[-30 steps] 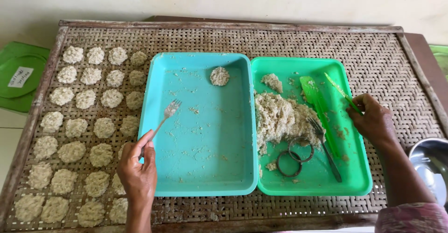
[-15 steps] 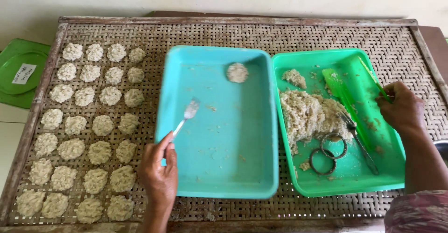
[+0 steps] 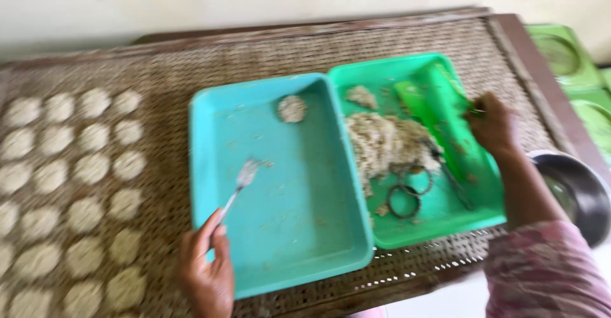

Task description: Shaping a food mixture into small round patties using a fork and a circular mold on a drying rack

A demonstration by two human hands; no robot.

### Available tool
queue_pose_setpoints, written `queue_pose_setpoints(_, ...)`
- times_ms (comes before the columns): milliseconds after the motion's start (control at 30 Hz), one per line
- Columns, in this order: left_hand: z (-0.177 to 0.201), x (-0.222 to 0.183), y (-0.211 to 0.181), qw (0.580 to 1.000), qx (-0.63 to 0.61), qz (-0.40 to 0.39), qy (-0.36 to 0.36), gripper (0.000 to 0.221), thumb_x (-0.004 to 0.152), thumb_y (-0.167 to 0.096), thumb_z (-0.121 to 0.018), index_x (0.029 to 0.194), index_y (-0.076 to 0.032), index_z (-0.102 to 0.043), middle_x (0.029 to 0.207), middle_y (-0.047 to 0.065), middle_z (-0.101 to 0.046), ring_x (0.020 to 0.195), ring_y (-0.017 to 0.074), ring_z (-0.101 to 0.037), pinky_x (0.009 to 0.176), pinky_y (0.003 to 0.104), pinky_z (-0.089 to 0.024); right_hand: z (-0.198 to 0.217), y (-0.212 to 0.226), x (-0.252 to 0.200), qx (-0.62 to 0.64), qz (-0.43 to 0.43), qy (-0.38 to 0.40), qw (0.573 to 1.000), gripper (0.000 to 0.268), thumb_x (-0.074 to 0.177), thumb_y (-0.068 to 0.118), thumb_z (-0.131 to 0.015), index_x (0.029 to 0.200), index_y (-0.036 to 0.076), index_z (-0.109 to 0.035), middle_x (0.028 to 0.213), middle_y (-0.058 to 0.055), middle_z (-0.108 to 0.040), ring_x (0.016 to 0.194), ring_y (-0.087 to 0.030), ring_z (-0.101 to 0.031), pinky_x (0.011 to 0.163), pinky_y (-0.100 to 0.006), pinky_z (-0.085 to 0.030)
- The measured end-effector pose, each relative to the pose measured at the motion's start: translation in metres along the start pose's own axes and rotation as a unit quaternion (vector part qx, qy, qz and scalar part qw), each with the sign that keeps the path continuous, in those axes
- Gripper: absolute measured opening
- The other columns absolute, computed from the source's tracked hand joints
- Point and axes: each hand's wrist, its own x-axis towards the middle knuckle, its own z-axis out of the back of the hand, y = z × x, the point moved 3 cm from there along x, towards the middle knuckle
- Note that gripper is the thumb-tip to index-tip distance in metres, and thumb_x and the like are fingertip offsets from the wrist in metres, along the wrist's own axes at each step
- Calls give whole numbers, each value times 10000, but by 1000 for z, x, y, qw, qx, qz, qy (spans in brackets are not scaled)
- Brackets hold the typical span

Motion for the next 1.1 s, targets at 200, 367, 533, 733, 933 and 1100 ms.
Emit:
queue_pose_setpoints(200,-37,-9,104,993,-13,-116,-1,339,942,107,-659,1263,14,-719,714,182,-582,595,298,-502,624,420,-444,16,41,-3,0,-88,46,995,234,867,114,-775,1004,41,-599,819,-132,-684,716,-323,-644,685,-474,-506)
queue_pose_setpoints(367,-41,-5,148,992,12,-117,53,326,970,6,-637,1294,31,-665,610,129,-552,459,203,-465,550,341,-436,19,46,-2,20,-84,51,995,233,868,99,-795,982,34,-603,808,-109,-688,702,-279,-652,677,-434,-524)
queue_pose_setpoints(533,-44,-3,154,994,1,-82,75,362,990,-15,-629,1340,74,-621,741,196,-670,549,219,-616,647,332,-526,18,43,2,12,-97,73,992,246,881,126,-805,1007,30,-616,849,-122,-714,741,-279,-678,712,-433,-539)
queue_pose_setpoints(733,-39,4,121,990,-40,-109,80,345,986,-60,-583,1290,100,-617,520,53,-464,401,117,-321,456,283,-319,20,32,-2,32,-101,68,992,279,884,203,-824,1037,63,-638,875,-97,-695,776,-264,-656,731,-429,-519)
queue_pose_setpoints(933,-29,-2,93,999,-12,9,33,248,1029,11,-657,1260,-9,-747,735,127,-519,594,209,-428,603,347,-391,26,38,-10,54,-136,63,987,296,967,271,-747,1157,69,-643,885,-104,-660,769,-256,-632,689,-414,-512)
queue_pose_setpoints(1100,1,-3,50,998,-54,-16,21,236,1004,14,-649,1218,-3,-747,764,99,-556,594,180,-474,595,310,-421,19,-14,0,366,-34,27,930,229,972,-34,-565,1166,66,-498,1112,-98,-668,919,-135,-619,708,-280,-455)
